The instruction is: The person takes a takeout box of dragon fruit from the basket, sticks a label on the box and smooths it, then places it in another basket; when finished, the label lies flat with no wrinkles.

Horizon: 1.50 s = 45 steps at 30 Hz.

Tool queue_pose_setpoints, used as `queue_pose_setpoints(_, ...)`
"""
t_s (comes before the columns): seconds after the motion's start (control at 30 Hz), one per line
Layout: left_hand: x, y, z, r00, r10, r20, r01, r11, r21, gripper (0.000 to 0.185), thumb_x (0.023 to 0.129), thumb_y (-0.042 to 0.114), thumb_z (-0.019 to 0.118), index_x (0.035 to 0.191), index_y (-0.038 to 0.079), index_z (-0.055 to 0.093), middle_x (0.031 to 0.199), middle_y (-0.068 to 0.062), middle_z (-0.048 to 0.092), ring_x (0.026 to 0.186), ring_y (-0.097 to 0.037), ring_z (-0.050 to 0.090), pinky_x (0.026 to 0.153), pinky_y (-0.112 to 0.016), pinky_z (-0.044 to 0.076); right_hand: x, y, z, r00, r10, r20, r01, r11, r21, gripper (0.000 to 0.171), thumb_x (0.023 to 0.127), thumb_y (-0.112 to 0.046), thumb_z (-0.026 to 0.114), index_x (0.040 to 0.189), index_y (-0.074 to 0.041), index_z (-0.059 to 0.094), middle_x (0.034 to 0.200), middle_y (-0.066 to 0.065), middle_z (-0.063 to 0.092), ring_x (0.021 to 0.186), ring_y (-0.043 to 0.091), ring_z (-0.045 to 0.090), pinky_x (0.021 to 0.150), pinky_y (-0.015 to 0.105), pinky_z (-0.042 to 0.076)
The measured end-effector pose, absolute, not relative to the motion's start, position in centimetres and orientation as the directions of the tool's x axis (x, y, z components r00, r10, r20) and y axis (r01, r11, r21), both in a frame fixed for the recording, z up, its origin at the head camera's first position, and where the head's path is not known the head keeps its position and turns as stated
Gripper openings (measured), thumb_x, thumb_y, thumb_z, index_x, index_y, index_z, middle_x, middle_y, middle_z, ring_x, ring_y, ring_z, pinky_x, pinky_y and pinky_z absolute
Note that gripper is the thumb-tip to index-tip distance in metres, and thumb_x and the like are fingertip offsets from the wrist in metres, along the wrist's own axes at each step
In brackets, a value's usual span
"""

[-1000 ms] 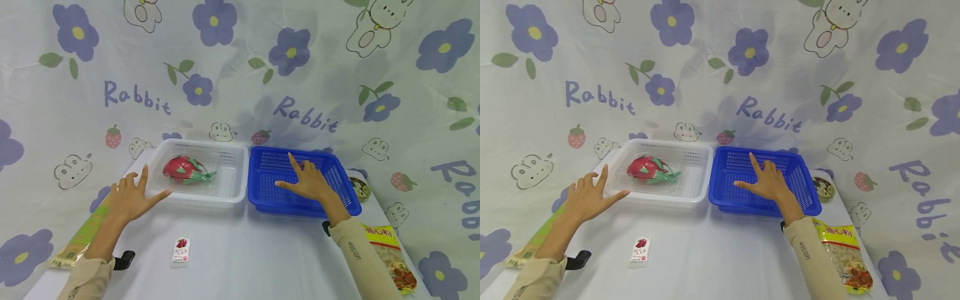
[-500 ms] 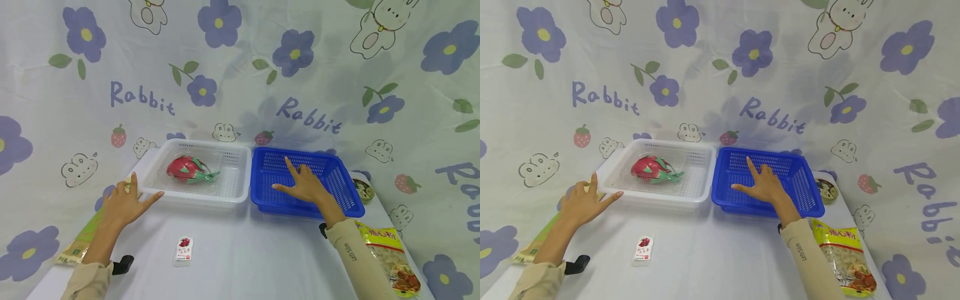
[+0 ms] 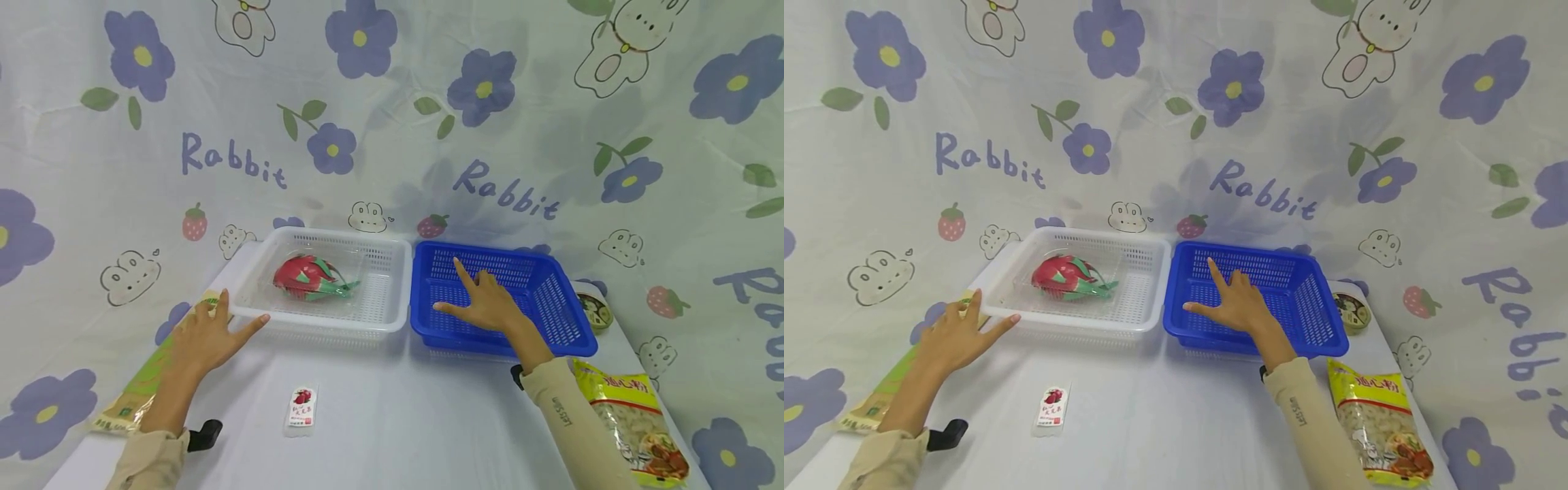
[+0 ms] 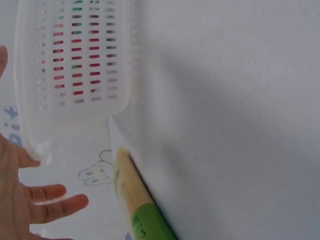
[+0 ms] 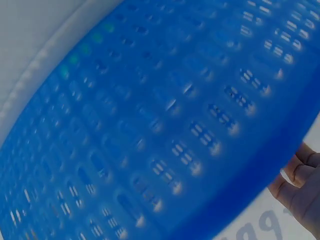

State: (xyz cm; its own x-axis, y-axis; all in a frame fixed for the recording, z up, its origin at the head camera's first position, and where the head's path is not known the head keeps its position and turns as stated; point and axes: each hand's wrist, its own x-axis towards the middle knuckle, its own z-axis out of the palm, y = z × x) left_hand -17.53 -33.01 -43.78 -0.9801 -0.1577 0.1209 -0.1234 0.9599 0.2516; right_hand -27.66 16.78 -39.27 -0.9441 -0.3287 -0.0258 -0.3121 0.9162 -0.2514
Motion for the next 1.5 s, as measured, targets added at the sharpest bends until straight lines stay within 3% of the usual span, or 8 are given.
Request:
queue_pose_setpoints(0.27,-17.4,-32.7,-44.1,-0.971,-0.183,0.156,-0.137,0.954,0.268,0.112,0.087,0.078,0.046,0.154,-0.007,0.016,0.13,-0.049,0.036,0.109,-0.065,0.042,0.085,-0.073,0.035,-27.5,15.5,-39.5,-0.939,-0.339,-0.062,-0.307,0.905,-0.294,0.11,0.077,-0.089,0.045,0.159,-0.035,-0.004,0.15,0.037,0.027,0.132,0.056,0.039,0.097,0.072,0.041)
queue_pose_setpoints(0.5,-17.5,-32.7,-44.4,-0.974,-0.216,0.066,-0.184,0.927,0.327,0.114,0.087,0.08,0.042,0.158,0.001,-0.003,0.14,-0.051,0.024,0.117,-0.067,0.035,0.085,-0.076,0.034,-27.7,14.4,-40.1,-0.932,-0.352,-0.081,-0.316,0.902,-0.293,0.11,0.076,-0.09,0.044,0.159,-0.036,-0.003,0.154,0.035,0.024,0.138,0.056,0.033,0.1,0.073,0.037)
queue_pose_setpoints(0.67,-17.5,-32.7,-44.5,-0.973,-0.228,0.038,-0.201,0.914,0.353,0.115,0.087,0.08,0.042,0.157,0.004,-0.008,0.142,-0.05,0.022,0.119,-0.066,0.034,0.084,-0.077,0.036,-27.9,13.2,-40.3,-0.927,-0.362,-0.096,-0.322,0.901,-0.29,0.11,0.075,-0.092,0.043,0.159,-0.037,-0.002,0.157,0.033,0.022,0.14,0.055,0.032,0.102,0.072,0.037)
queue_pose_setpoints(1.5,-17.4,-32.7,-44.0,-0.975,-0.222,0.001,-0.207,0.908,0.365,0.117,0.086,0.082,0.042,0.158,0.006,-0.009,0.143,-0.048,0.025,0.121,-0.065,0.036,0.078,-0.072,0.04,-29.2,7.4,-39.3,-0.893,-0.436,-0.109,-0.4,0.881,-0.253,0.108,0.079,-0.086,0.046,0.16,-0.029,0.004,0.155,0.035,0.025,0.14,0.052,0.033,0.105,0.064,0.04)
